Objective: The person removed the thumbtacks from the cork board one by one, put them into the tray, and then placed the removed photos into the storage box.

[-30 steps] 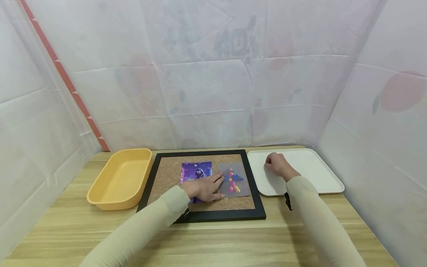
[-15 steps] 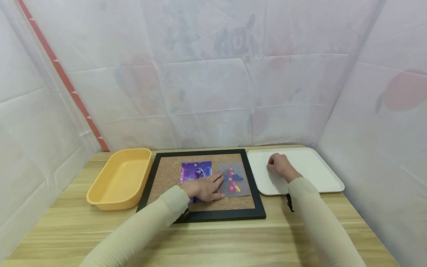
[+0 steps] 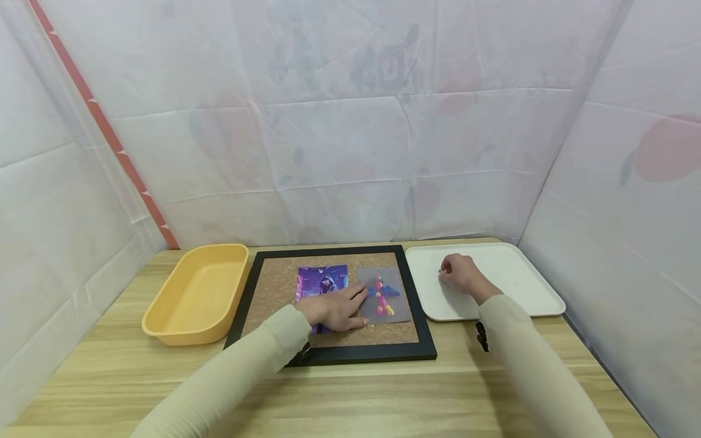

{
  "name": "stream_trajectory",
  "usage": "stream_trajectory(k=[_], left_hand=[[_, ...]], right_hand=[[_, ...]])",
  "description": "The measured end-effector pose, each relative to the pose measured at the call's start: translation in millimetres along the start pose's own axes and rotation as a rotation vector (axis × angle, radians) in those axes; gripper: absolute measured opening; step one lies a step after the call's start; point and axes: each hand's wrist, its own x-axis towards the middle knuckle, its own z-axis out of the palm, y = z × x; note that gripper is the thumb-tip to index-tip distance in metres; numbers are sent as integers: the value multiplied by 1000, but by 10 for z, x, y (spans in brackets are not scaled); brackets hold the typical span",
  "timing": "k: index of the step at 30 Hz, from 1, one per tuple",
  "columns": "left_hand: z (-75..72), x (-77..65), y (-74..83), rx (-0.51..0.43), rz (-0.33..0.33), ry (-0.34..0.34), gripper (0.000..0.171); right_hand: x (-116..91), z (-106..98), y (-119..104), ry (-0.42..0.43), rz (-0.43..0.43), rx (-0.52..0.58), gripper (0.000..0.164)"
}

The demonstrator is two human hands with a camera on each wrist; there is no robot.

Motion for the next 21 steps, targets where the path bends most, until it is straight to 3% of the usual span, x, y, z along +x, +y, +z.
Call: stream_trajectory(k=[12,21], left_hand=[[-16,-23,-22,-16,15,18,78],[-19,-10,-21,-13,23,17,78]], right_hand=[[-76,-101,-161,-10,-50,-12,22],[-61,-60,-293,-28,-73,2,29]])
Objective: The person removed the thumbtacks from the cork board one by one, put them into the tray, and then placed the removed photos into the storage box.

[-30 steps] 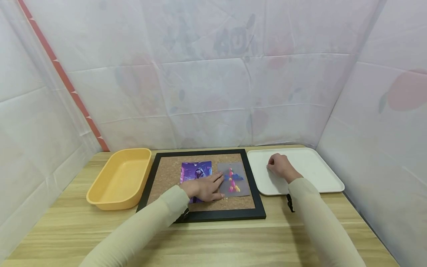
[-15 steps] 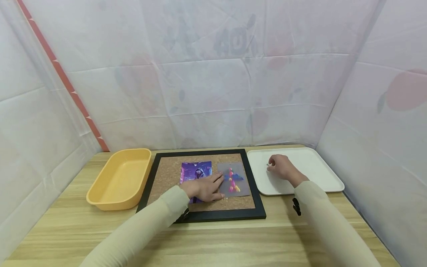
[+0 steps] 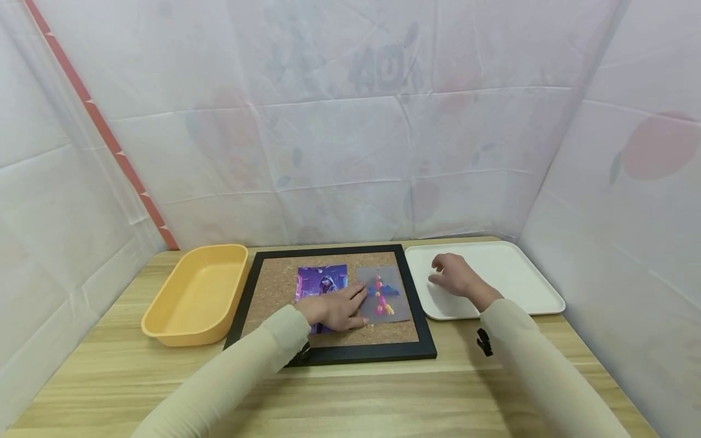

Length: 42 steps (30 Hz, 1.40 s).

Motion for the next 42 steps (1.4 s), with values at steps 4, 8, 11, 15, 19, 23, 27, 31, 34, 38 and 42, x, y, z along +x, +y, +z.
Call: stream_trajectory(k=[4,8,11,15,19,23,27,31,34,38,42], left_hand=[[2,0,6,-3,-1,-2,78],[-1,-2,8,-1,-1,-3,78],[-9,-6,6,2,-7,-5,77],[-18,-15,8,7,-8,-7,77],[-14,-13,13,7,-4,-10,77],[-12,-10,19,8,-5,-14,76],[-26,-16,21,8,-9,-16,76],[-40,-13,18,13,-12,-29,76],[-40,-9,17,11,-11,-28,76],[-23,-5,13,11,-11,-13,77],[-8,-6,17,10,-12,-6,77]], right_hand=[[18,16,-63,-5,1,14,30],[36,36,-132,4,-13,31,31],[63,59,-181,9,-20,48,32],[105,109,-228,14,-28,68,33],[146,159,-277,1,-12,88,36],[186,189,-329,-4,-3,108,39],[227,213,-372,0,-11,114,39],[273,231,-416,-7,-23,107,38],[312,247,-443,-11,-23,102,38],[357,268,-468,-13,-14,111,36],[389,279,-491,-17,-7,120,35]])
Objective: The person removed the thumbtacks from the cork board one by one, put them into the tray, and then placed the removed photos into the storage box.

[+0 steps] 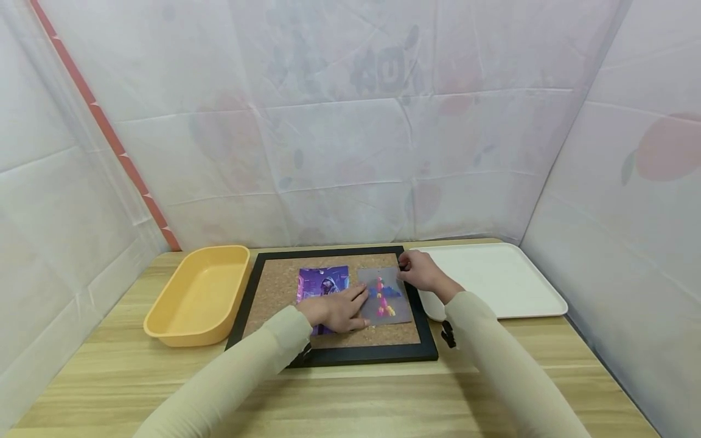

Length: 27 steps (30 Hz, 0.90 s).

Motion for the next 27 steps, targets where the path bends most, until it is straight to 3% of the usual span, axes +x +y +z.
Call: stream_trajectory(k=[8,27], left_hand=[[-10,-6,6,6,0,-9,77],[14,6,-10,-6,2,-2,77]], right_hand=[[64,34,-11,-20,-28,11,36],[44,74,-41,12,68,185,42]])
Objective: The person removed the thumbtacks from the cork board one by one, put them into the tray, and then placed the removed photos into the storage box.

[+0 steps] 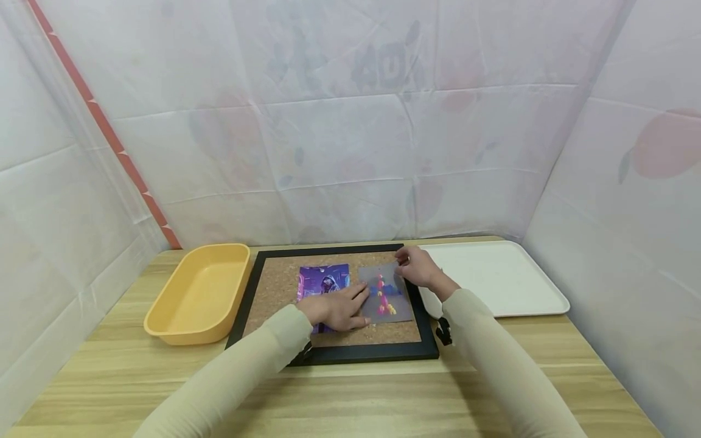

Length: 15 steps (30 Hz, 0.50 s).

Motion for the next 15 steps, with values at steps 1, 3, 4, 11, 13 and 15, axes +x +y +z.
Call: stream_trajectory(k=[1,3,4,11,13,15], left_hand=[[0,-2,1,2,0,1,77],[3,-1,2,6,0,2,78],[3,-1,3,7,0,2,78],[0,10,3,0,-2,-4,78],[1,13,2,-1,-4,-5,78],[0,13,1,-3,-4,-5,78]], right_hand=[[-5,0,-1,-2,4,-3,43],[-10,2,-1,-4,15,-7,44],[-14,2,-3,-7,23,-9,44],[-55,-10,-33,-50,73,29,42],[-73,-14,-40,-59,83,44,41],[-90,-17,-37,-72,84,54,40]])
